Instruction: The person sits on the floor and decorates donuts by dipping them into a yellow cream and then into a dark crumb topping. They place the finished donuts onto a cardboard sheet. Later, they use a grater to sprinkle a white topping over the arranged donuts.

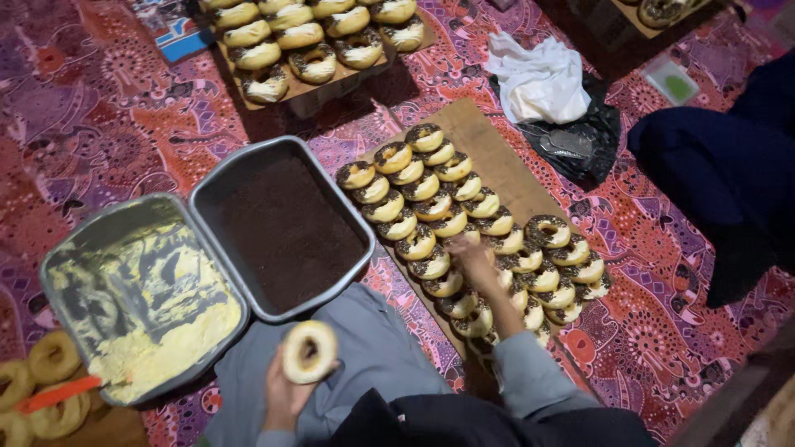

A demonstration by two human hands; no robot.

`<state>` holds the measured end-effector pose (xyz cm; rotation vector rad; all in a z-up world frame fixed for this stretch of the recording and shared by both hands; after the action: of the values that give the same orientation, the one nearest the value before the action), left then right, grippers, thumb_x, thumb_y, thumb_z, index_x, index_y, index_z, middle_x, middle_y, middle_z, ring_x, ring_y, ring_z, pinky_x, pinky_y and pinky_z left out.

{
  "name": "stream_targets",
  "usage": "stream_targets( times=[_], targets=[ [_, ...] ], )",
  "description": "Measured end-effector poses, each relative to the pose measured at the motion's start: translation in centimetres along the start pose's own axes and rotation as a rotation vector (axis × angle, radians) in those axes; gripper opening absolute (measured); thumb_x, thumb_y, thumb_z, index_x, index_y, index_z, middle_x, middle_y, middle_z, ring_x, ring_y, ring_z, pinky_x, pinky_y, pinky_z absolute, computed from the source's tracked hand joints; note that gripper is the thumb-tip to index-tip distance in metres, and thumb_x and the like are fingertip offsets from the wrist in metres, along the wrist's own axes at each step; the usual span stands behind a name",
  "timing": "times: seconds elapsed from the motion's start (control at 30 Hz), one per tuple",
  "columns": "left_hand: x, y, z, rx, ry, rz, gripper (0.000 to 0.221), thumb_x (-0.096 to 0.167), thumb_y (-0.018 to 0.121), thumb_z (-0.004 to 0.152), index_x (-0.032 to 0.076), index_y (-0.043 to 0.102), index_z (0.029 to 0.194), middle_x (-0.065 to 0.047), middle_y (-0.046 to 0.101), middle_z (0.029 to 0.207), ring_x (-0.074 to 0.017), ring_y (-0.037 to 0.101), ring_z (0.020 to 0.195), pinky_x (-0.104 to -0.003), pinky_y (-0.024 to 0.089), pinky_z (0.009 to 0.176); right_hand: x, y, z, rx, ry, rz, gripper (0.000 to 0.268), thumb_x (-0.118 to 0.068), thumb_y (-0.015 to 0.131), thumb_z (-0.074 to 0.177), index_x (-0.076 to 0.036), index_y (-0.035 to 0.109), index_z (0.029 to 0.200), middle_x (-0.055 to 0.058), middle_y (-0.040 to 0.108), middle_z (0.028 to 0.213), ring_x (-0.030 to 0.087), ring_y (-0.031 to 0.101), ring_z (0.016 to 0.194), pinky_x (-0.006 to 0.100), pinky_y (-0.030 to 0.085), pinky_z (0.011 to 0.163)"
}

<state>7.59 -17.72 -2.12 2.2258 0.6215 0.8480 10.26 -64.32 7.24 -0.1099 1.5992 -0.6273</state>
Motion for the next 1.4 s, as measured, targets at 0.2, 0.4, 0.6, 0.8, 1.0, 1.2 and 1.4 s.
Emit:
stream_targets(
  times=[0.2,0.4,0.6,0.8,1.0,1.2,1.4],
  targets=[
    [-2.1,4.6,0.8,-0.229,-0.113,0.011,0.033,0.038,0.05,0.108,0.015,0.05,0.133,-0.015,0.061,0.126,-0.0356,0.064,0.114,-0.063,0.052,0.09,-12.5,24.7,-11.1,-1.131,0.464,0.961,0.053,-0.022,0.058,0.102,0.001,0.05,0.149,0.01,0.063,0.14,0.019,0.064,0.121,0.032,0.055,0.099],
    [3.6,0.5,-2.9,-0.202,-0.026,-0.188,0.032,0.049,0.047,0.097,0.029,0.05,0.122,-0.022,0.057,0.139,-0.0445,0.059,0.124,-0.068,0.048,0.096,-8.0,28.1,6.4,-0.51,0.262,0.514,0.042,-0.017,0.067,0.092,0.009,0.074,0.124,0.019,0.071,0.103,0.027,0.065,0.086,0.041,0.052,0.076],
    [4.0,0.2,-3.2,-0.259,0.002,-0.238,0.034,0.049,0.049,0.101,0.028,0.05,0.127,-0.024,0.051,0.146,-0.0423,0.053,0.131,-0.066,0.044,0.103,-7.1,33.8,8.1,-0.551,0.168,-0.265,0.043,-0.028,0.08,0.077,-0.019,0.077,0.119,0.013,0.079,0.11,0.024,0.075,0.096,0.034,0.057,0.088],
    [4.2,0.4,-3.3,-0.3,0.0,-0.258,0.036,0.049,0.05,0.101,0.027,0.05,0.13,-0.023,0.051,0.147,-0.0409,0.052,0.133,-0.064,0.043,0.106,-11.8,32.7,6.1,-0.568,-0.175,-0.701,0.033,-0.031,0.073,0.08,-0.025,0.08,0.111,0.006,0.077,0.11,0.029,0.068,0.108,0.05,0.049,0.09],
    [4.5,0.4,-3.4,-0.327,0.011,-0.255,0.037,0.047,0.05,0.1,0.025,0.052,0.13,-0.025,0.049,0.148,-0.0419,0.051,0.133,-0.066,0.039,0.108,-4.8,25.5,6.3,-0.425,0.513,1.052,0.046,-0.016,0.05,0.085,0.005,0.065,0.124,0.019,0.074,0.111,0.03,0.072,0.1,0.044,0.056,0.097],
    [5.1,0.2,-3.4,-0.347,0.018,-0.265,0.042,0.049,0.049,0.103,0.021,0.056,0.133,-0.03,0.044,0.151,-0.0467,0.044,0.138,-0.069,0.032,0.111,6.8,7.1,1.1,0.095,0.542,1.286,0.036,-0.015,0.051,0.089,0.005,0.064,0.116,0.018,0.072,0.106,0.031,0.072,0.094,0.044,0.058,0.091],
    [5.4,-0.1,-2.9,-0.317,0.043,-0.268,0.045,0.05,0.048,0.105,0.017,0.056,0.134,-0.035,0.04,0.153,-0.0526,0.041,0.138,-0.073,0.028,0.109,12.3,-14.2,-3.4,0.666,0.37,1.032,0.02,-0.027,0.066,0.11,-0.01,0.069,0.121,0.003,0.064,0.091,0.013,0.058,0.064,0.027,0.043,0.041]
  ],
)
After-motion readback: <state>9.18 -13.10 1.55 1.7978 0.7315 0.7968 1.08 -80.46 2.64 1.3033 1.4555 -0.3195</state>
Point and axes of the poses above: each hand's wrist, its own z-axis towards the middle knuckle, its own y-axis out of the palm, x = y × z, the point moved 10 cm from there along z, towards the middle knuckle
